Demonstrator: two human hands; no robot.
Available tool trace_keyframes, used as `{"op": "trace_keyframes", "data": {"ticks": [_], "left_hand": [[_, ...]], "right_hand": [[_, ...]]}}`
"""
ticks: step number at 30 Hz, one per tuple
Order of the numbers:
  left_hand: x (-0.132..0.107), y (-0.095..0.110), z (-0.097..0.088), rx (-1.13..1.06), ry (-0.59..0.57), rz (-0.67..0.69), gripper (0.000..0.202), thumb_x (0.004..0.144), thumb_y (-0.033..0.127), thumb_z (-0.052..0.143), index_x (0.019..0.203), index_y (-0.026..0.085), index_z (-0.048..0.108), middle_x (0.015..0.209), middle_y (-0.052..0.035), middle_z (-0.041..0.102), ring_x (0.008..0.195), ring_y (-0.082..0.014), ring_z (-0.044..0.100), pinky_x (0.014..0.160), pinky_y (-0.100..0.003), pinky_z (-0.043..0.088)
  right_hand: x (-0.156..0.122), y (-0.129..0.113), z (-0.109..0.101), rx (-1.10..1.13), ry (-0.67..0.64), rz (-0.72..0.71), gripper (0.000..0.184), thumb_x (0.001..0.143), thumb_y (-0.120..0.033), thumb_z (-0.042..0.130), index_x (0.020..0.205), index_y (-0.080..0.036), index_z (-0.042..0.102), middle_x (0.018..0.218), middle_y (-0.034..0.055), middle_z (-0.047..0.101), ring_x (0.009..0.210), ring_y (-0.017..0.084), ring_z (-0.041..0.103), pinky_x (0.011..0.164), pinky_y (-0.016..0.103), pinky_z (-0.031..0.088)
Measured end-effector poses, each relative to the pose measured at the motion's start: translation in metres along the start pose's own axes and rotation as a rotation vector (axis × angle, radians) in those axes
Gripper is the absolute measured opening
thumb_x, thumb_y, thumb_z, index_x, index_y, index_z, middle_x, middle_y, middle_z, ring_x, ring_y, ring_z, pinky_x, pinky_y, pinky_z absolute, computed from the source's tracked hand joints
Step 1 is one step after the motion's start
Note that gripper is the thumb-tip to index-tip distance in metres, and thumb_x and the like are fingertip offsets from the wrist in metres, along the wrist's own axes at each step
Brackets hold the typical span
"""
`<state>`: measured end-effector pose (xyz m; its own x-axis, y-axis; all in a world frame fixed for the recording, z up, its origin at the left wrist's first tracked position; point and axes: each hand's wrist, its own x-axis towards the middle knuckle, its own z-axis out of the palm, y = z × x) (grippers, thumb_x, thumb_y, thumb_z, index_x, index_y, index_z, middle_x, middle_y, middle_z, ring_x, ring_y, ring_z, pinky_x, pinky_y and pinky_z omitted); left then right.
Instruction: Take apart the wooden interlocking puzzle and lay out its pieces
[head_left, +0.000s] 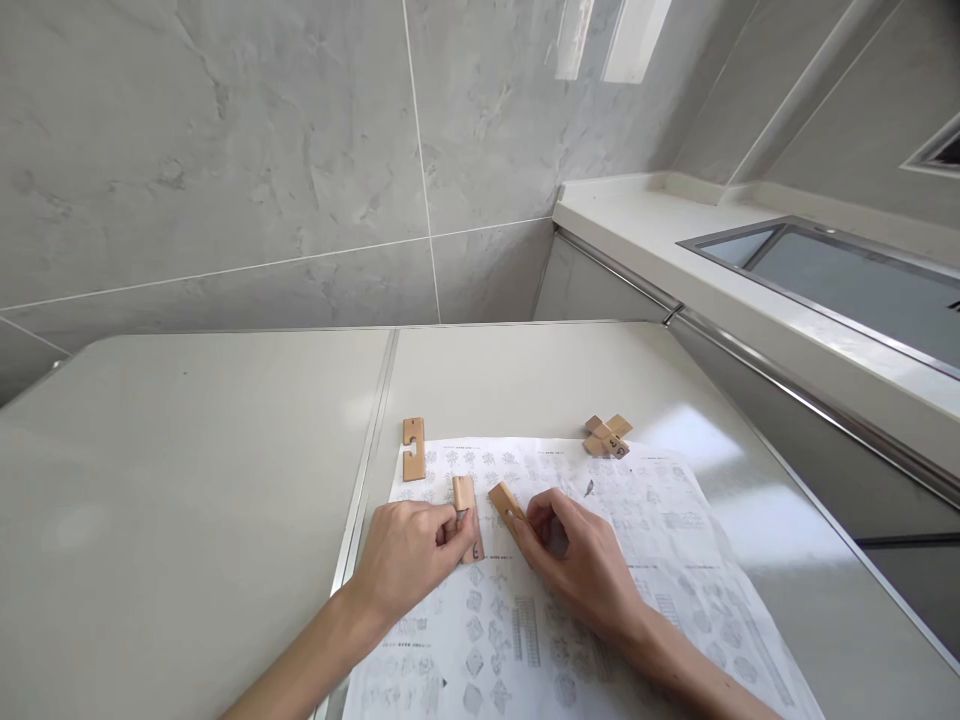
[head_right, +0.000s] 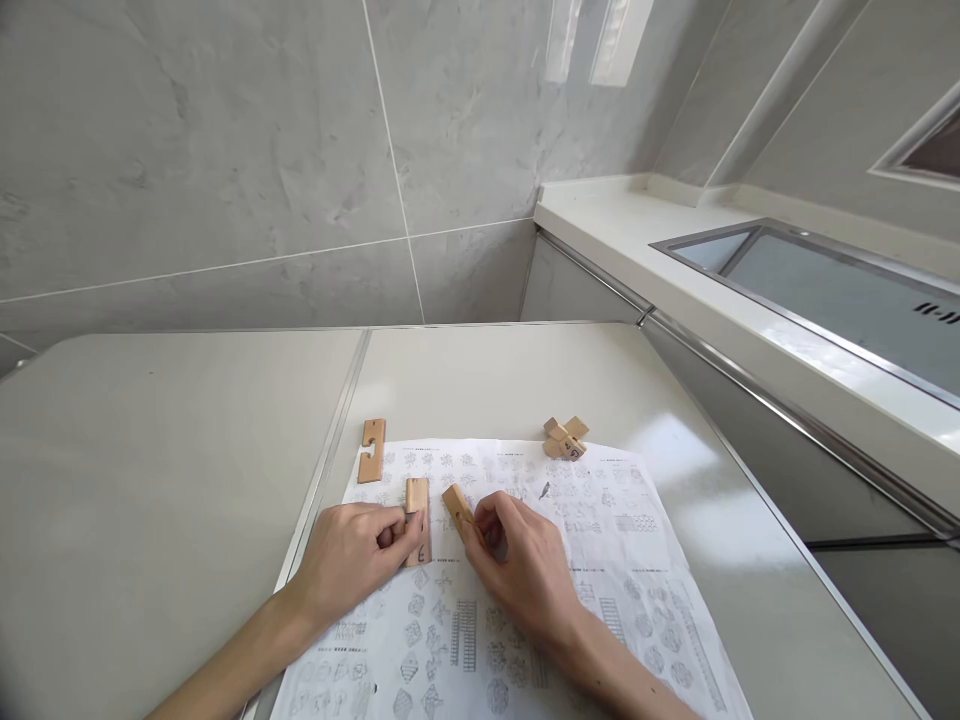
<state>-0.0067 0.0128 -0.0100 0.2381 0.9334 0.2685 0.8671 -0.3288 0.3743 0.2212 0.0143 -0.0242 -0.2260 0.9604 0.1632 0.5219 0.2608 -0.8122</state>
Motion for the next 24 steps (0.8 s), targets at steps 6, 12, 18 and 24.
{"op": "trace_keyframes", "data": {"ticks": [6, 12, 18, 24], "left_hand": [[-0.003, -0.001, 0.003, 0.040, 0.007, 0.050, 0.054, 0.105, 0.032, 0.056, 0.054, 0.019, 0.040, 0.041, 0.0062, 0.043, 0.038, -0.0093, 0.037, 0.047, -0.026, 0.024], [-0.002, 0.002, -0.004, -0.073, 0.020, 0.112, 0.039, 0.100, 0.039, 0.067, 0.071, 0.022, 0.050, 0.057, 0.0065, 0.054, 0.049, -0.0109, 0.050, 0.053, -0.025, 0.037], [0.001, 0.006, -0.008, -0.080, -0.036, 0.229, 0.049, 0.082, 0.055, 0.084, 0.083, 0.024, 0.047, 0.076, 0.0021, 0.060, 0.064, -0.0170, 0.057, 0.058, -0.031, 0.045], [0.000, -0.002, -0.003, -0.062, -0.002, 0.219, 0.050, 0.086, 0.062, 0.082, 0.092, 0.023, 0.052, 0.083, 0.0003, 0.064, 0.070, -0.0199, 0.064, 0.063, -0.033, 0.050]], "right_hand": [[0.000, 0.001, 0.000, -0.049, -0.005, -0.046, 0.019, 0.103, -0.034, 0.061, 0.088, -0.026, 0.054, 0.074, 0.0007, 0.066, 0.060, 0.018, 0.060, 0.056, 0.031, 0.045], [0.000, 0.000, 0.000, -0.121, -0.020, -0.147, 0.011, 0.103, -0.026, 0.057, 0.092, -0.026, 0.055, 0.077, 0.0018, 0.068, 0.065, 0.020, 0.062, 0.059, 0.032, 0.045], [0.002, -0.005, -0.004, -0.068, -0.049, -0.197, 0.007, 0.100, -0.020, 0.058, 0.097, -0.026, 0.058, 0.083, 0.0027, 0.068, 0.071, 0.020, 0.064, 0.063, 0.032, 0.049], [0.002, -0.007, -0.005, 0.009, -0.143, -0.251, 0.021, 0.098, -0.013, 0.058, 0.114, -0.027, 0.061, 0.101, 0.0072, 0.075, 0.089, 0.025, 0.069, 0.076, 0.039, 0.057]]}}
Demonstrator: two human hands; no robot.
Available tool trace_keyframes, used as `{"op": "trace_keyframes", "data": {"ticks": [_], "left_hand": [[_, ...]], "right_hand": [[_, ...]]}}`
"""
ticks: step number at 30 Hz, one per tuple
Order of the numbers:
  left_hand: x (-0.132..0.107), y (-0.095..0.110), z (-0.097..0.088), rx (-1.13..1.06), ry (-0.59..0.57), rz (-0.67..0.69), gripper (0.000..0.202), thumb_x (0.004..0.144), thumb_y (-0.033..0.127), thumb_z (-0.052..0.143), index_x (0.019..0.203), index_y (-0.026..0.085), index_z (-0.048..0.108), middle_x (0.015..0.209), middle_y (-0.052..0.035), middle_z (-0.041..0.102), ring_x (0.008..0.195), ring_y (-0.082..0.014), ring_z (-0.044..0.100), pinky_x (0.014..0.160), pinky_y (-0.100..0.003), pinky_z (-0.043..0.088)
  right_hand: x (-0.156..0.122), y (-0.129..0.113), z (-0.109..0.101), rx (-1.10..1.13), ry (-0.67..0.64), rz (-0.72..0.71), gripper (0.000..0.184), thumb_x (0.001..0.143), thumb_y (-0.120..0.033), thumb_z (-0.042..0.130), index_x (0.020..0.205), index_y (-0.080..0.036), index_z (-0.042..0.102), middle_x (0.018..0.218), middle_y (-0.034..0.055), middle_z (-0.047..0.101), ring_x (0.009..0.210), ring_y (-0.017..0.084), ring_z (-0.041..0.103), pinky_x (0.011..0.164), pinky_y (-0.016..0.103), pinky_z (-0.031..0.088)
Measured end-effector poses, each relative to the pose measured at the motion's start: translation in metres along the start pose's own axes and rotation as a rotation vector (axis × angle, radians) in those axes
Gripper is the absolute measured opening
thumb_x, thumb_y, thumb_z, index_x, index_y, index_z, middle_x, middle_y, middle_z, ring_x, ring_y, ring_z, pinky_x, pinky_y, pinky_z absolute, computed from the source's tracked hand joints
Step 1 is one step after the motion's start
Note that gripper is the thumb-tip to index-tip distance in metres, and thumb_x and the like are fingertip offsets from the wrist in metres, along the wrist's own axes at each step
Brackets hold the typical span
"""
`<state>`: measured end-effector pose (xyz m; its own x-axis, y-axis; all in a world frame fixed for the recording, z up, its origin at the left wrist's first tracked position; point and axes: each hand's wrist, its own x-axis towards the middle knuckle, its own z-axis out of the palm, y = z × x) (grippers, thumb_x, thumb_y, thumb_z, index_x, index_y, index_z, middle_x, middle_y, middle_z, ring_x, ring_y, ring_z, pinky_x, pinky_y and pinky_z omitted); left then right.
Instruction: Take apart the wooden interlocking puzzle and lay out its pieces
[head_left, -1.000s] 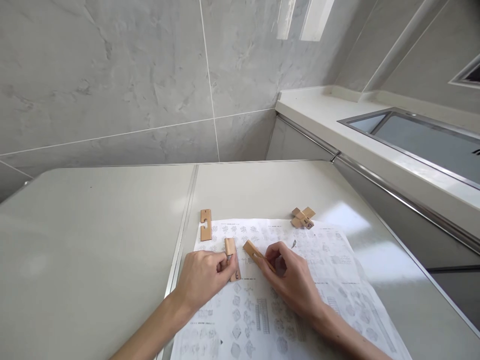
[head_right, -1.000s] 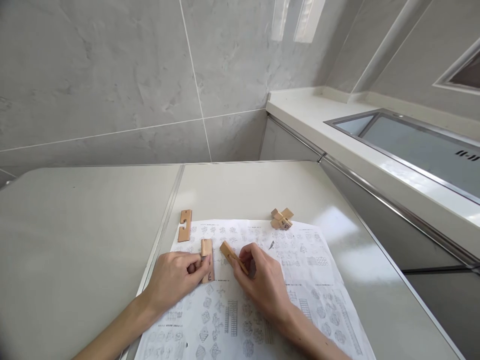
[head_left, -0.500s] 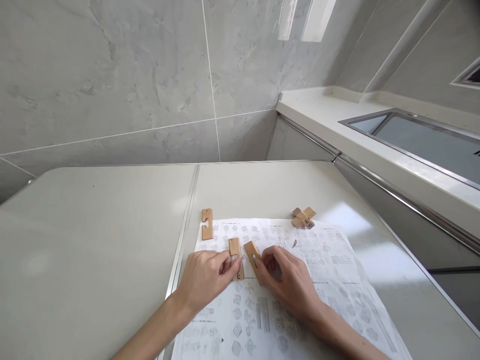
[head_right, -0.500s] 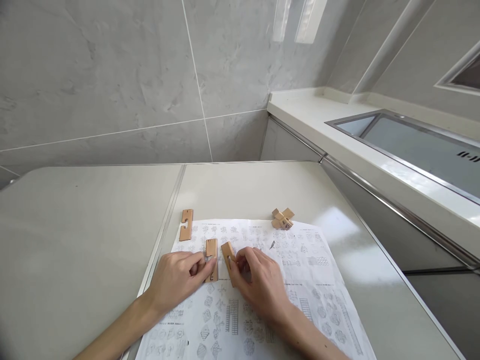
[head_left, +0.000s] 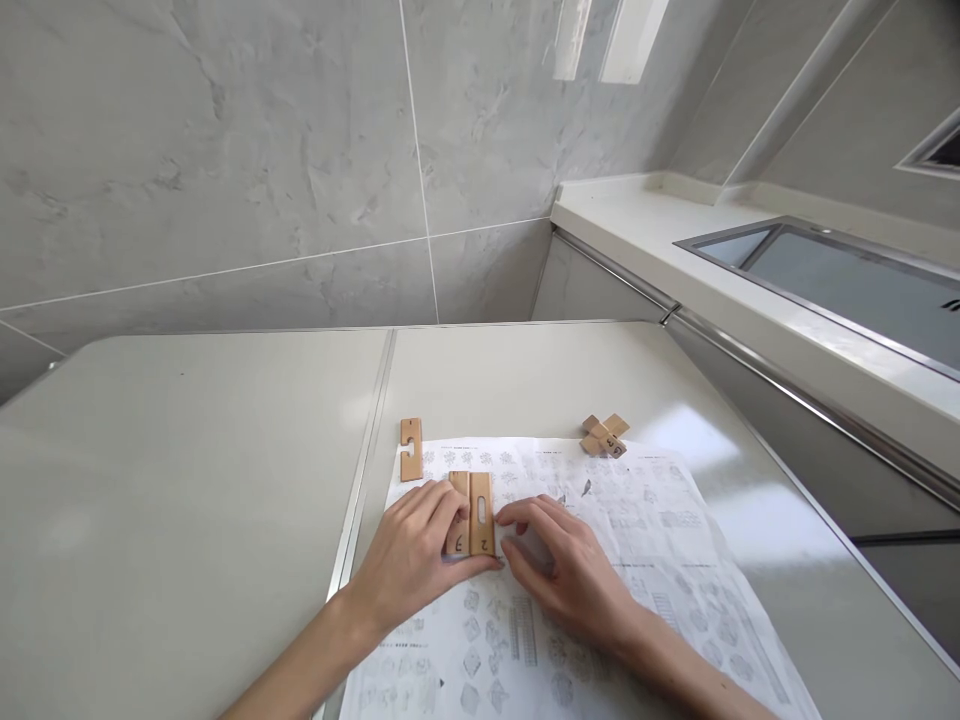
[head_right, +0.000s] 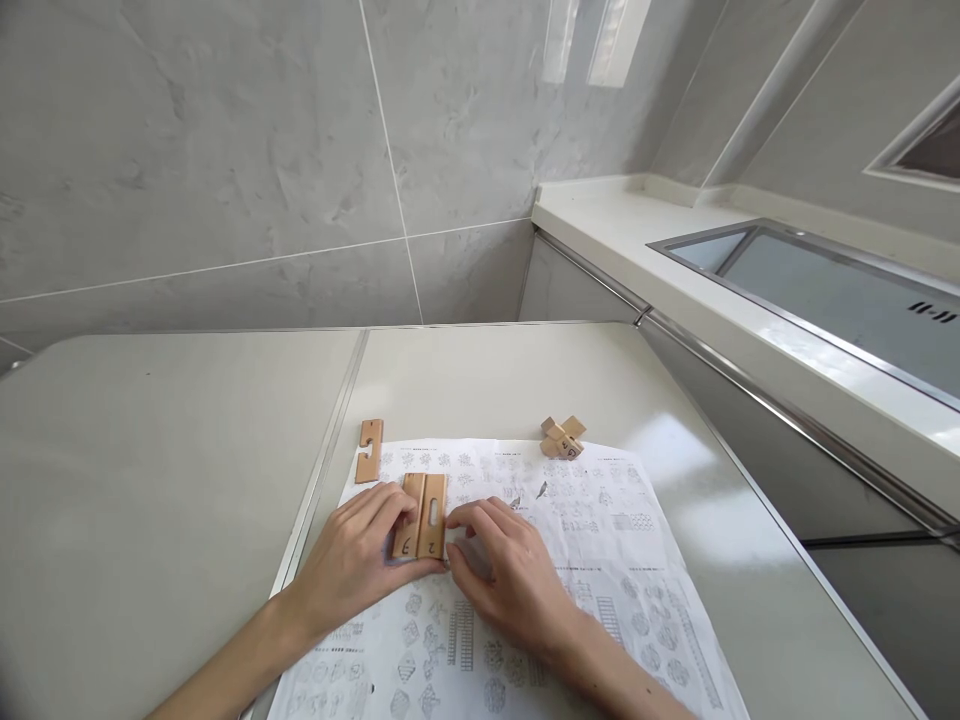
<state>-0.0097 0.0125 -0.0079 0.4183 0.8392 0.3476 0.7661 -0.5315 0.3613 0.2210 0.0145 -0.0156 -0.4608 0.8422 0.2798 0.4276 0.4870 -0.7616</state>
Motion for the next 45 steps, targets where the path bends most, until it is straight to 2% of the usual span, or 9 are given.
{"op": "trace_keyframes", "data": {"ticks": [4, 7, 14, 17, 20, 23, 32, 40, 45], "left_hand": [[0.000, -0.008, -0.002, -0.006, 0.065, -0.018, 0.041, 0.093, 0.054, 0.078, 0.110, 0.022, 0.058, 0.101, -0.0041, 0.072, 0.084, -0.0230, 0.073, 0.074, -0.035, 0.055], [0.000, -0.013, -0.005, 0.045, 0.088, -0.033, 0.035, 0.099, 0.050, 0.073, 0.119, 0.023, 0.061, 0.106, -0.0038, 0.074, 0.080, -0.0203, 0.074, 0.071, -0.033, 0.056], [0.001, -0.015, -0.004, -0.024, 0.096, -0.023, 0.017, 0.107, 0.036, 0.062, 0.117, 0.023, 0.063, 0.111, -0.0046, 0.072, 0.069, -0.0140, 0.071, 0.063, -0.028, 0.058], [0.005, -0.011, -0.007, -0.013, 0.083, 0.076, 0.013, 0.108, 0.025, 0.060, 0.120, 0.023, 0.066, 0.114, -0.0060, 0.072, 0.087, -0.0182, 0.075, 0.078, -0.032, 0.061], [0.007, -0.010, -0.010, 0.046, 0.071, 0.215, 0.024, 0.106, 0.012, 0.061, 0.125, 0.024, 0.068, 0.123, -0.0059, 0.076, 0.112, -0.0248, 0.073, 0.093, -0.040, 0.059], [0.007, -0.013, -0.012, 0.059, 0.058, 0.268, 0.031, 0.104, 0.004, 0.059, 0.126, 0.024, 0.070, 0.127, -0.0045, 0.078, 0.118, -0.0251, 0.071, 0.096, -0.041, 0.059], [0.008, -0.020, -0.010, 0.096, 0.097, 0.227, 0.033, 0.103, 0.004, 0.060, 0.125, 0.024, 0.075, 0.123, -0.0007, 0.082, 0.117, -0.0238, 0.075, 0.095, -0.039, 0.063], [0.012, -0.024, -0.008, 0.240, 0.139, 0.160, 0.029, 0.104, 0.007, 0.062, 0.124, 0.022, 0.076, 0.123, -0.0015, 0.083, 0.122, -0.0315, 0.072, 0.092, -0.047, 0.055], [0.012, -0.023, -0.006, 0.282, 0.193, 0.092, 0.028, 0.103, 0.007, 0.065, 0.123, 0.022, 0.076, 0.122, 0.0003, 0.083, 0.121, -0.0306, 0.073, 0.097, -0.048, 0.051]], "right_hand": [[-0.001, 0.000, 0.001, 0.044, -0.018, -0.032, 0.031, 0.098, -0.010, 0.056, 0.123, -0.028, 0.059, 0.117, 0.0086, 0.075, 0.104, 0.028, 0.070, 0.085, 0.043, 0.059], [-0.001, -0.001, 0.001, 0.060, -0.012, -0.022, 0.028, 0.100, -0.010, 0.052, 0.121, -0.027, 0.059, 0.111, 0.0080, 0.075, 0.097, 0.025, 0.071, 0.082, 0.041, 0.059], [0.000, -0.002, 0.000, 0.038, -0.008, 0.001, 0.022, 0.101, -0.009, 0.049, 0.112, -0.025, 0.061, 0.097, 0.0067, 0.072, 0.084, 0.023, 0.069, 0.070, 0.036, 0.056], [0.000, -0.002, 0.001, 0.044, -0.003, -0.014, 0.022, 0.100, -0.009, 0.049, 0.110, -0.025, 0.060, 0.096, 0.0064, 0.073, 0.084, 0.023, 0.069, 0.071, 0.036, 0.056], [0.000, -0.001, 0.001, 0.056, -0.010, -0.011, 0.022, 0.101, -0.009, 0.049, 0.109, -0.025, 0.060, 0.097, 0.0067, 0.073, 0.086, 0.023, 0.069, 0.074, 0.038, 0.057], [0.000, -0.002, 0.001, 0.054, -0.018, -0.003, 0.021, 0.101, -0.009, 0.049, 0.109, -0.025, 0.060, 0.097, 0.0065, 0.073, 0.087, 0.024, 0.069, 0.075, 0.038, 0.057], [0.002, -0.003, 0.000, 0.037, -0.038, -0.008, 0.020, 0.101, -0.009, 0.048, 0.103, -0.025, 0.060, 0.094, 0.0061, 0.072, 0.083, 0.024, 0.067, 0.073, 0.038, 0.055], [0.000, -0.001, 0.001, 0.040, -0.049, -0.008, 0.020, 0.101, -0.008, 0.048, 0.103, -0.024, 0.059, 0.094, 0.0045, 0.071, 0.083, 0.022, 0.065, 0.073, 0.037, 0.053], [0.000, 0.000, 0.002, 0.038, -0.041, -0.020, 0.021, 0.101, -0.007, 0.049, 0.104, -0.024, 0.060, 0.094, 0.0042, 0.071, 0.082, 0.022, 0.065, 0.072, 0.035, 0.052]]}}
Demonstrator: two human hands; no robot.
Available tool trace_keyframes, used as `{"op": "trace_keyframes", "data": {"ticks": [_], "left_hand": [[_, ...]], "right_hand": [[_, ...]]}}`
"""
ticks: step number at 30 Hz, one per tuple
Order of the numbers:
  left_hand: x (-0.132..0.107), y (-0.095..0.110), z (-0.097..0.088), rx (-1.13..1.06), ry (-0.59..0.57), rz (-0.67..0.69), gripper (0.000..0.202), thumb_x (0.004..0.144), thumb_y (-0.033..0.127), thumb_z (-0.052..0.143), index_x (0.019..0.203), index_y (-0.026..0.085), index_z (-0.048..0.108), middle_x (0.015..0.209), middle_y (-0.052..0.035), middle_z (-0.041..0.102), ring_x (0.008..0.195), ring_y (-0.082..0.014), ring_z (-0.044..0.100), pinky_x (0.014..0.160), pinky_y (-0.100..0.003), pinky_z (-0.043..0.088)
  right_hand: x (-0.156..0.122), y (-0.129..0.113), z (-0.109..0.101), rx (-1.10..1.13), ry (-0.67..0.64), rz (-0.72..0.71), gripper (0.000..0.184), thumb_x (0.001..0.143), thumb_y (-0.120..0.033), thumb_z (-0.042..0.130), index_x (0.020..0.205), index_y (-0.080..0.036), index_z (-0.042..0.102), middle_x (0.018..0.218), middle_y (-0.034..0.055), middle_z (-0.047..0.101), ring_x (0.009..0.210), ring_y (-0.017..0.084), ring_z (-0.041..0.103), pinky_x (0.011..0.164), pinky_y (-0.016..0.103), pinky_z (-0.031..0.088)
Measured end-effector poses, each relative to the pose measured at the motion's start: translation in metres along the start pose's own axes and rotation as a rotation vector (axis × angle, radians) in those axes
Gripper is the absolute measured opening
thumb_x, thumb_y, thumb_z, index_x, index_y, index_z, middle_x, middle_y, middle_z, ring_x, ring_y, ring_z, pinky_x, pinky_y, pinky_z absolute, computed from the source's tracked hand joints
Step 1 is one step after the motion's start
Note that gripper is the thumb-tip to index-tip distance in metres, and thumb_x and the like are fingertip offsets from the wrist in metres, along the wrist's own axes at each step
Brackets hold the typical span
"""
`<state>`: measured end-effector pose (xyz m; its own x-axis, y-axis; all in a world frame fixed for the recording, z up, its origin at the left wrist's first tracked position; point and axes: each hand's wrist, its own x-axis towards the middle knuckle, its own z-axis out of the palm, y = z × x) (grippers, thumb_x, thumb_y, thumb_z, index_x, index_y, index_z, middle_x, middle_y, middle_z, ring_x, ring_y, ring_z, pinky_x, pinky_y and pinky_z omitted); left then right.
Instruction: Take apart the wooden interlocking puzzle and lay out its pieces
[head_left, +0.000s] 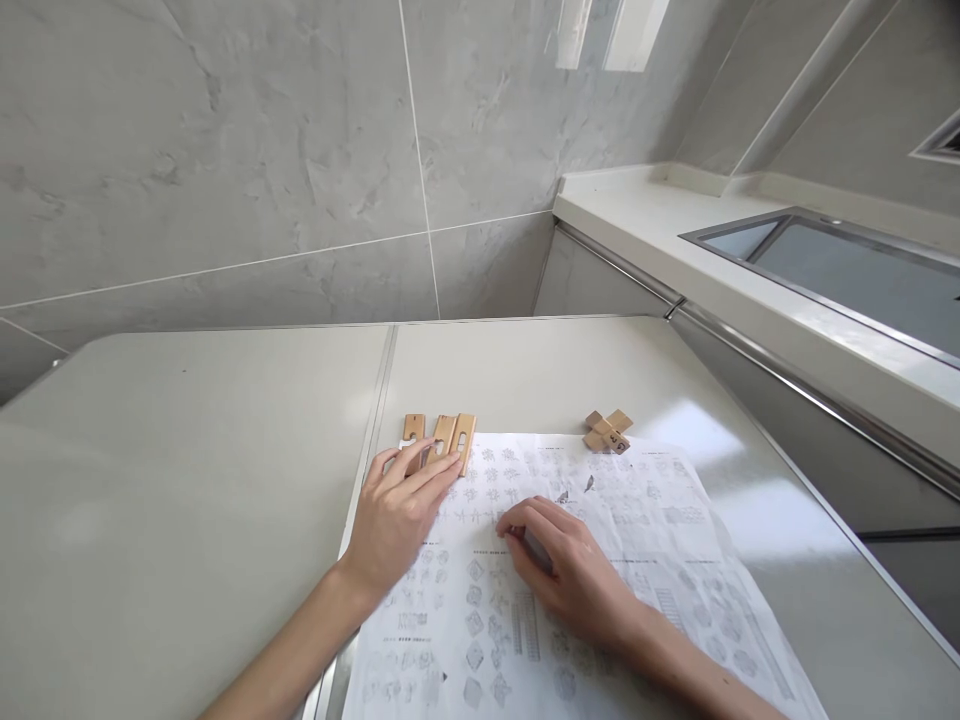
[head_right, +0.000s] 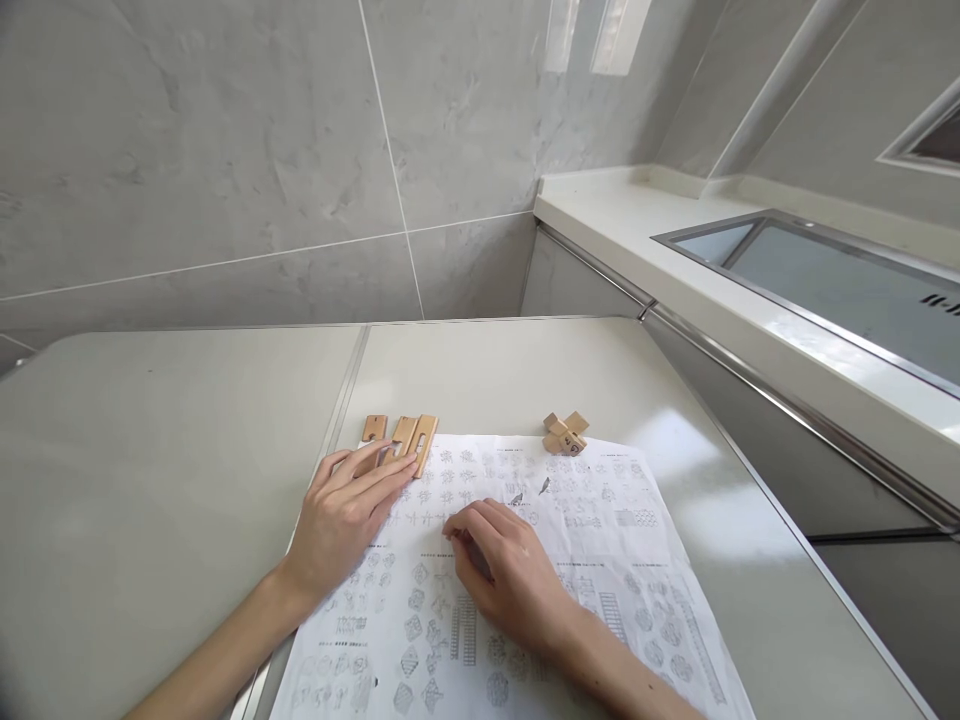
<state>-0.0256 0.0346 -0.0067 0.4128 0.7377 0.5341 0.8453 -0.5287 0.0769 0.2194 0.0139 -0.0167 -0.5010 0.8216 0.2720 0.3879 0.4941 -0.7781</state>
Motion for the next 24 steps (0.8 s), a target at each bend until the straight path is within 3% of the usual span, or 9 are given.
{"op": "trace_keyframes", "data": {"ticks": [6, 11, 15, 19, 24], "left_hand": [[0.002, 0.005, -0.002, 0.044, -0.003, -0.070, 0.026, 0.103, 0.016, 0.066, 0.125, 0.025, 0.077, 0.120, -0.0013, 0.084, 0.123, -0.0336, 0.072, 0.101, -0.052, 0.048], [0.000, 0.008, 0.000, 0.047, -0.010, -0.080, 0.029, 0.102, 0.015, 0.065, 0.129, 0.021, 0.076, 0.123, -0.0034, 0.083, 0.122, -0.0353, 0.072, 0.103, -0.055, 0.049], [-0.003, 0.008, 0.001, 0.028, -0.014, -0.058, 0.033, 0.101, 0.014, 0.064, 0.133, 0.020, 0.073, 0.127, -0.0039, 0.081, 0.125, -0.0348, 0.070, 0.106, -0.055, 0.050], [-0.005, 0.009, 0.001, -0.006, 0.003, 0.013, 0.034, 0.099, 0.009, 0.064, 0.130, 0.019, 0.073, 0.131, -0.0037, 0.080, 0.128, -0.0349, 0.068, 0.107, -0.055, 0.051], [-0.004, 0.011, 0.001, -0.097, 0.010, 0.062, 0.034, 0.097, 0.005, 0.064, 0.126, 0.021, 0.073, 0.128, -0.0031, 0.081, 0.126, -0.0317, 0.068, 0.107, -0.052, 0.052]], "right_hand": [[0.000, -0.002, -0.001, 0.070, 0.004, 0.042, 0.018, 0.102, -0.011, 0.049, 0.102, -0.024, 0.062, 0.094, 0.0050, 0.071, 0.082, 0.021, 0.065, 0.072, 0.035, 0.051], [0.002, 0.001, -0.010, 0.363, 0.031, 0.217, 0.016, 0.106, -0.026, 0.053, 0.099, -0.023, 0.067, 0.086, 0.0038, 0.070, 0.065, 0.016, 0.058, 0.057, 0.028, 0.044], [0.006, 0.008, -0.017, 0.582, 0.247, 0.318, 0.019, 0.107, -0.040, 0.058, 0.116, -0.024, 0.063, 0.082, 0.0018, 0.068, 0.069, 0.017, 0.060, 0.061, 0.029, 0.049], [0.010, 0.014, -0.028, 0.702, 0.485, 0.474, 0.039, 0.099, -0.041, 0.070, 0.134, -0.029, 0.056, 0.082, -0.0022, 0.068, 0.057, 0.012, 0.054, 0.052, 0.024, 0.047], [0.014, 0.023, -0.042, 1.031, 0.664, 0.600, 0.052, 0.087, -0.034, 0.076, 0.135, -0.035, 0.055, 0.096, -0.0016, 0.070, 0.044, 0.007, 0.045, 0.030, 0.016, 0.030]]}}
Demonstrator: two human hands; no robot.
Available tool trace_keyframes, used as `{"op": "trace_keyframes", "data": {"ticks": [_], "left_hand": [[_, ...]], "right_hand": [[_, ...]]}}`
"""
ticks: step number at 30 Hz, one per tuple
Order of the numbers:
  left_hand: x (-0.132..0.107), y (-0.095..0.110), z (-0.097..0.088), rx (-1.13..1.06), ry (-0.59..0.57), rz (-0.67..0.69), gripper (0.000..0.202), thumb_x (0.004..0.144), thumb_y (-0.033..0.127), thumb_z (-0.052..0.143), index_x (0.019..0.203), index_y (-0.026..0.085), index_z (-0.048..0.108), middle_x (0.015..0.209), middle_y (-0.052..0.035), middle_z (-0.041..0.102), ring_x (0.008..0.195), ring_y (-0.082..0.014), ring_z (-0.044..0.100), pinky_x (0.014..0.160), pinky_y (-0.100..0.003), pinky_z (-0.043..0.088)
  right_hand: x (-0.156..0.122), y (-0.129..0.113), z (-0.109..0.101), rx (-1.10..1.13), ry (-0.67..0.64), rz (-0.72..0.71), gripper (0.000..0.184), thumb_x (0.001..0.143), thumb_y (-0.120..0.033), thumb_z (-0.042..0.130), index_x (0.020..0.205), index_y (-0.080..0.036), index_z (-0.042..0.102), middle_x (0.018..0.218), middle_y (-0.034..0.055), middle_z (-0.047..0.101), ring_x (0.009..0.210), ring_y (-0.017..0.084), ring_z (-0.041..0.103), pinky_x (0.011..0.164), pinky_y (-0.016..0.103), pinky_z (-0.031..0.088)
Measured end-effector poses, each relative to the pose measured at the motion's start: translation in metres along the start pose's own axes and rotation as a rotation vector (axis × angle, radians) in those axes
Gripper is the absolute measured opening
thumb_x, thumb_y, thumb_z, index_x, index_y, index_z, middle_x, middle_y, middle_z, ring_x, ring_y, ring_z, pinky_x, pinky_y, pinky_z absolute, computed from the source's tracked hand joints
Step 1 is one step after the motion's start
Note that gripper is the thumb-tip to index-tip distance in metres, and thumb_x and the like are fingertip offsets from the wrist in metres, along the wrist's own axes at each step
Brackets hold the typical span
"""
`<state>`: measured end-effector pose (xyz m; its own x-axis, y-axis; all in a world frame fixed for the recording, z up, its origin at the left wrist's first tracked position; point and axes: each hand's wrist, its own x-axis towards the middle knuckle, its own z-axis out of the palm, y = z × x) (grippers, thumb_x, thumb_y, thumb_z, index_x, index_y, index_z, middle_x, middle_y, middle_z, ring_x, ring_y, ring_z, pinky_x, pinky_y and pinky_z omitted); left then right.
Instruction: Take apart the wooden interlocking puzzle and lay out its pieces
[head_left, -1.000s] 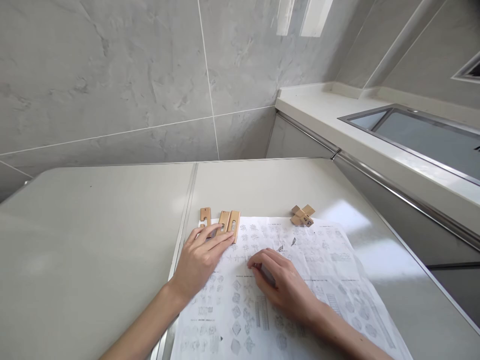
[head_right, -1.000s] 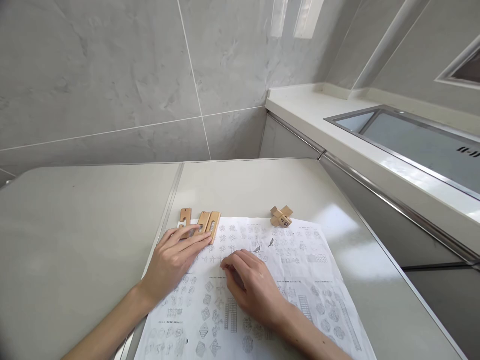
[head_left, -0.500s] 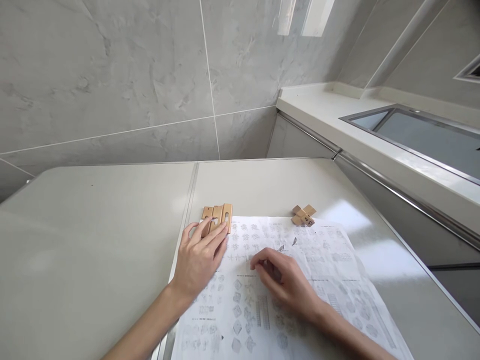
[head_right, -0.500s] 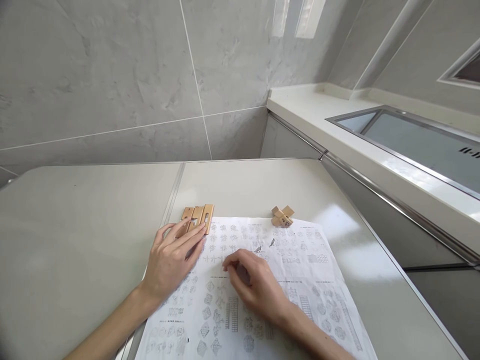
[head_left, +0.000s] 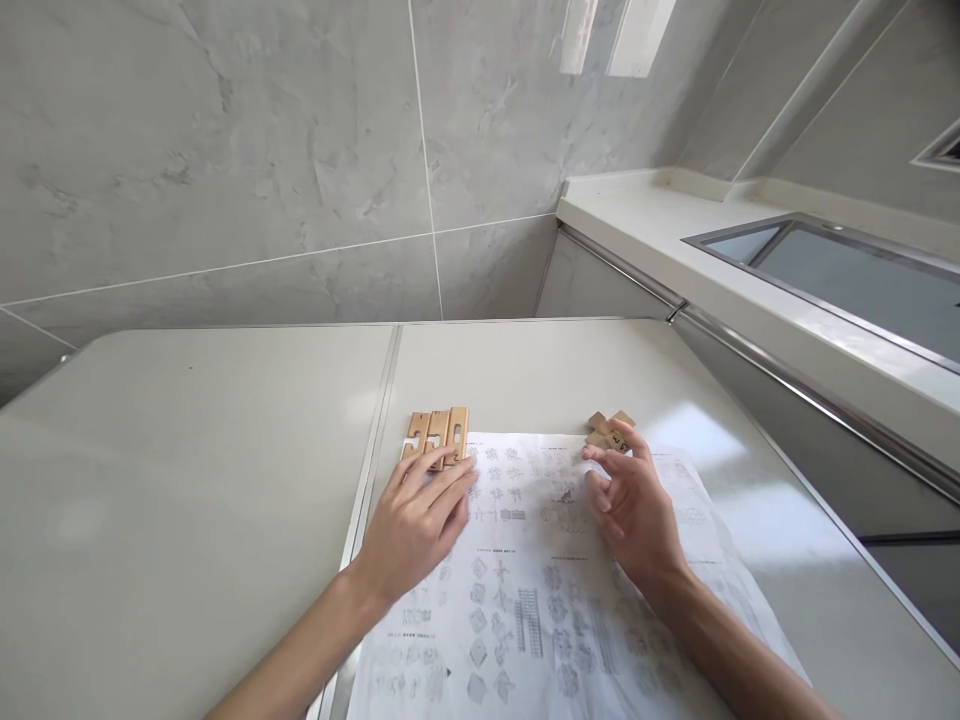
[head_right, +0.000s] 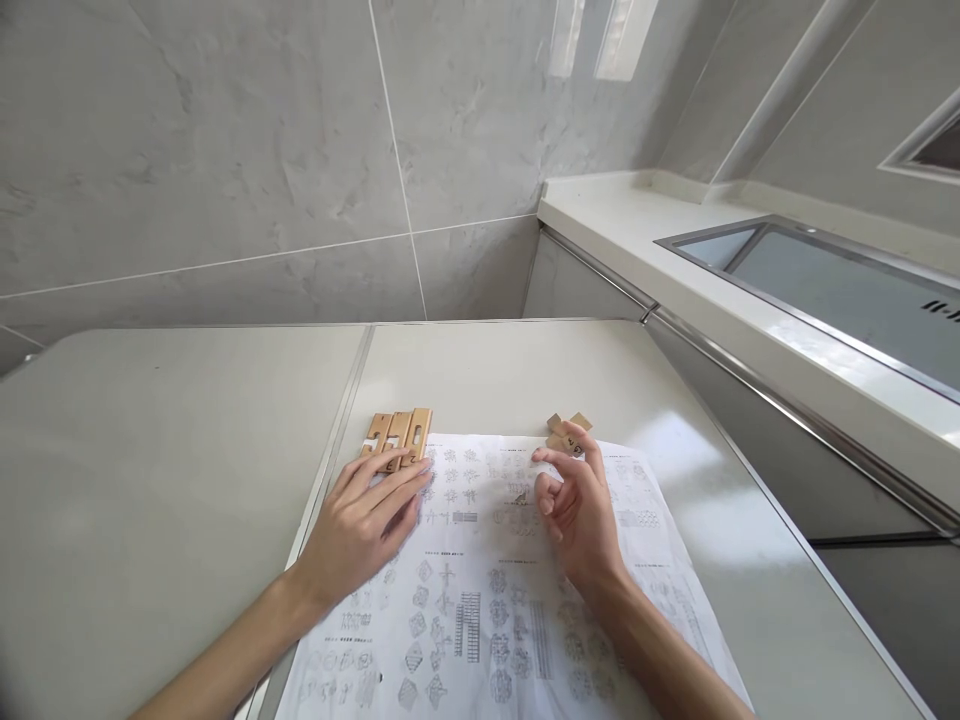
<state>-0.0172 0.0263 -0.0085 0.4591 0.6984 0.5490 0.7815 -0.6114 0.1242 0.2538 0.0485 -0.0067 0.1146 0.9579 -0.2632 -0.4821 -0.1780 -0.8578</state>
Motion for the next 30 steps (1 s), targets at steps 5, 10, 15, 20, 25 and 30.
{"op": "trace_keyframes", "data": {"ticks": [5, 10, 15, 20, 25, 30], "left_hand": [[0.000, 0.000, 0.000, -0.053, 0.004, -0.005, 0.034, 0.096, 0.003, 0.063, 0.123, 0.021, 0.073, 0.124, -0.0032, 0.082, 0.122, -0.0298, 0.069, 0.104, -0.049, 0.053], [0.001, 0.000, -0.001, -0.085, 0.021, 0.010, 0.033, 0.095, 0.001, 0.064, 0.120, 0.020, 0.072, 0.119, -0.0030, 0.082, 0.118, -0.0285, 0.069, 0.100, -0.046, 0.054], [0.003, 0.002, -0.003, -0.155, 0.058, -0.014, 0.030, 0.096, 0.005, 0.068, 0.120, 0.023, 0.071, 0.111, -0.0015, 0.083, 0.110, -0.0269, 0.071, 0.097, -0.045, 0.055], [-0.003, 0.012, -0.013, -0.514, -0.061, -0.262, 0.039, 0.099, 0.031, 0.075, 0.135, 0.028, 0.062, 0.127, -0.0070, 0.076, 0.118, -0.0260, 0.070, 0.101, -0.043, 0.059], [-0.001, 0.026, -0.020, -0.969, -0.295, -0.501, 0.088, 0.081, 0.062, 0.087, 0.155, 0.033, 0.049, 0.147, -0.0139, 0.065, 0.127, -0.0331, 0.066, 0.107, -0.049, 0.056], [0.008, 0.028, -0.018, -1.236, -0.410, -0.481, 0.062, 0.077, 0.061, 0.089, 0.127, 0.028, 0.071, 0.123, -0.0101, 0.073, 0.112, -0.0322, 0.070, 0.098, -0.047, 0.057]], "right_hand": [[0.007, -0.003, -0.004, 0.167, 0.017, 0.032, 0.044, 0.085, -0.033, 0.076, 0.126, -0.030, 0.061, 0.100, 0.0014, 0.068, 0.045, 0.006, 0.042, 0.027, 0.014, 0.033], [0.008, -0.002, -0.001, 0.214, 0.008, 0.044, 0.025, 0.083, -0.032, 0.078, 0.103, -0.023, 0.068, 0.094, 0.0002, 0.063, 0.051, 0.006, 0.046, 0.032, 0.013, 0.039], [-0.002, 0.002, 0.005, 0.157, -0.256, 0.106, 0.018, 0.094, -0.041, 0.070, 0.093, -0.023, 0.068, 0.080, -0.0011, 0.064, 0.046, 0.008, 0.045, 0.032, 0.015, 0.036], [-0.019, 0.013, 0.009, 0.099, -0.628, 0.194, 0.030, 0.103, -0.046, 0.064, 0.088, -0.020, 0.070, 0.072, -0.0002, 0.067, 0.042, 0.008, 0.048, 0.037, 0.017, 0.039], [-0.029, 0.020, 0.007, 0.028, -0.871, 0.313, 0.033, 0.104, -0.046, 0.067, 0.086, -0.018, 0.069, 0.074, 0.0024, 0.072, 0.050, 0.010, 0.057, 0.045, 0.020, 0.041], [-0.031, 0.019, 0.010, -0.088, -1.023, 0.365, 0.032, 0.104, -0.051, 0.065, 0.098, -0.019, 0.066, 0.079, 0.0015, 0.073, 0.048, 0.008, 0.060, 0.040, 0.017, 0.038]]}}
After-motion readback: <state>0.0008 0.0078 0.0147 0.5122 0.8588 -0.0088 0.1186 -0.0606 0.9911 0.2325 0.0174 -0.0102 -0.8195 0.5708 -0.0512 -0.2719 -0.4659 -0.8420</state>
